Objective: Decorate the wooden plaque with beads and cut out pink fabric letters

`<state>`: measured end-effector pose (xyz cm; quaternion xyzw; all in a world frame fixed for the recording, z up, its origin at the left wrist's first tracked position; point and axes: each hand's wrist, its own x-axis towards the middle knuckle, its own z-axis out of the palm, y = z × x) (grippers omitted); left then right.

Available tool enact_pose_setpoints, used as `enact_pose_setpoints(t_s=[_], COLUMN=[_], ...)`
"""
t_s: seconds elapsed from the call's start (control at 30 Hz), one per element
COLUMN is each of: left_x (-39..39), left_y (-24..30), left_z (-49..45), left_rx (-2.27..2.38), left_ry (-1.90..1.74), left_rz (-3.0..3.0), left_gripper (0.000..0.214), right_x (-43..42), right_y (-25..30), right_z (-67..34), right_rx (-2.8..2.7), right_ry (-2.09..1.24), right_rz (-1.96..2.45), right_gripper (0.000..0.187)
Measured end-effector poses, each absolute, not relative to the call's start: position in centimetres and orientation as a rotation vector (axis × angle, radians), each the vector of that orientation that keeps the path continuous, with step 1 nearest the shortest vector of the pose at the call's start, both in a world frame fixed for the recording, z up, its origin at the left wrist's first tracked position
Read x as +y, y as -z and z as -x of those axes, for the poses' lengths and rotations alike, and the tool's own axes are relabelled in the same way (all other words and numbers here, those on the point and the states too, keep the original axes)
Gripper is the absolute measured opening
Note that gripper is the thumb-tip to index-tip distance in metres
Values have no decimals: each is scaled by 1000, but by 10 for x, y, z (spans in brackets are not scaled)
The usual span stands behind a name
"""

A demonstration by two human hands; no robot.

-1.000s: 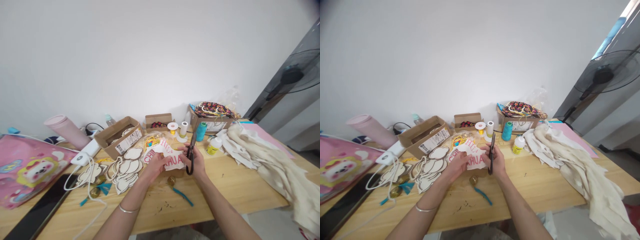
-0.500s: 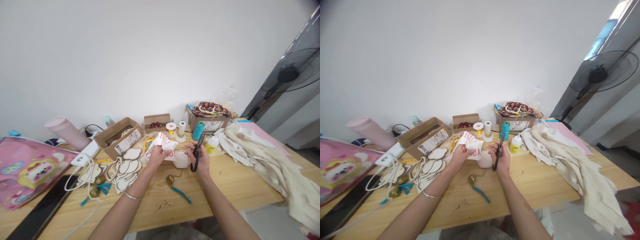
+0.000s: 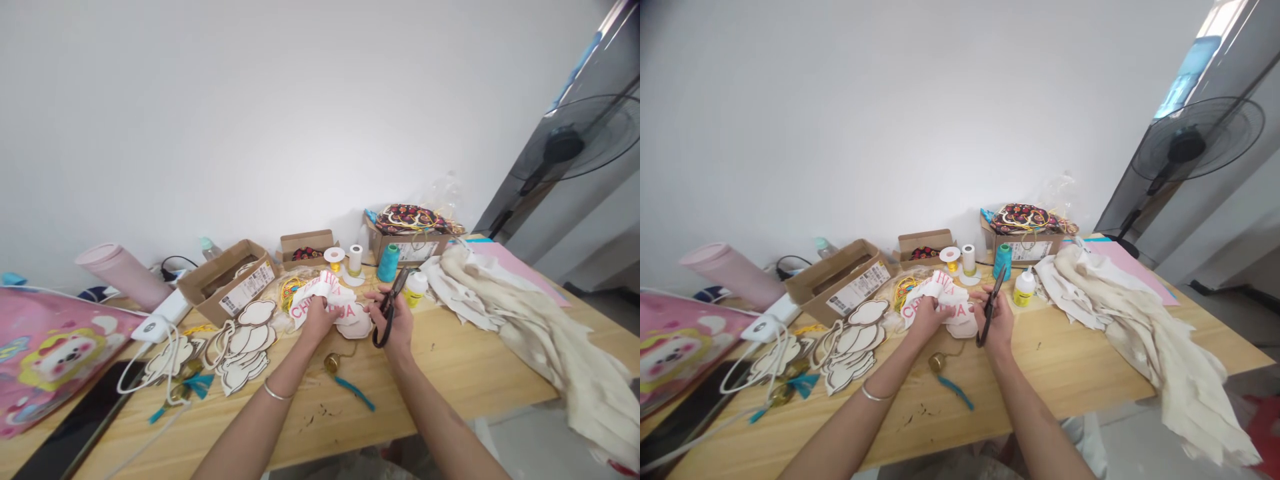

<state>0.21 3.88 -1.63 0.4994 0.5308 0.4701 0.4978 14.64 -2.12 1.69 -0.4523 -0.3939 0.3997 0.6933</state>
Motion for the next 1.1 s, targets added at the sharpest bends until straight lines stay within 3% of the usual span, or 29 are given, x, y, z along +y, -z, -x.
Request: enact_pose_setpoints(t_s=[0.3,0.53,1.1], left_x=[35,34,24], left_y=[14,10,11], left_z=[1,7,-10], left_rx=[1107,987,1020], left_ry=[-1238,-1272,-1252], left_rz=[-1121,-1076,-1144], left_gripper=[34,33,28], right_x=[-6,-16,-26], right_y=[12,16,25], right_z=[-158,-177,-170], right_rx=[-1027,-1195,-1280], right_ry=[-764,-554,-629], right_rz=[1187,1508,1529], right_gripper=[37,27,32])
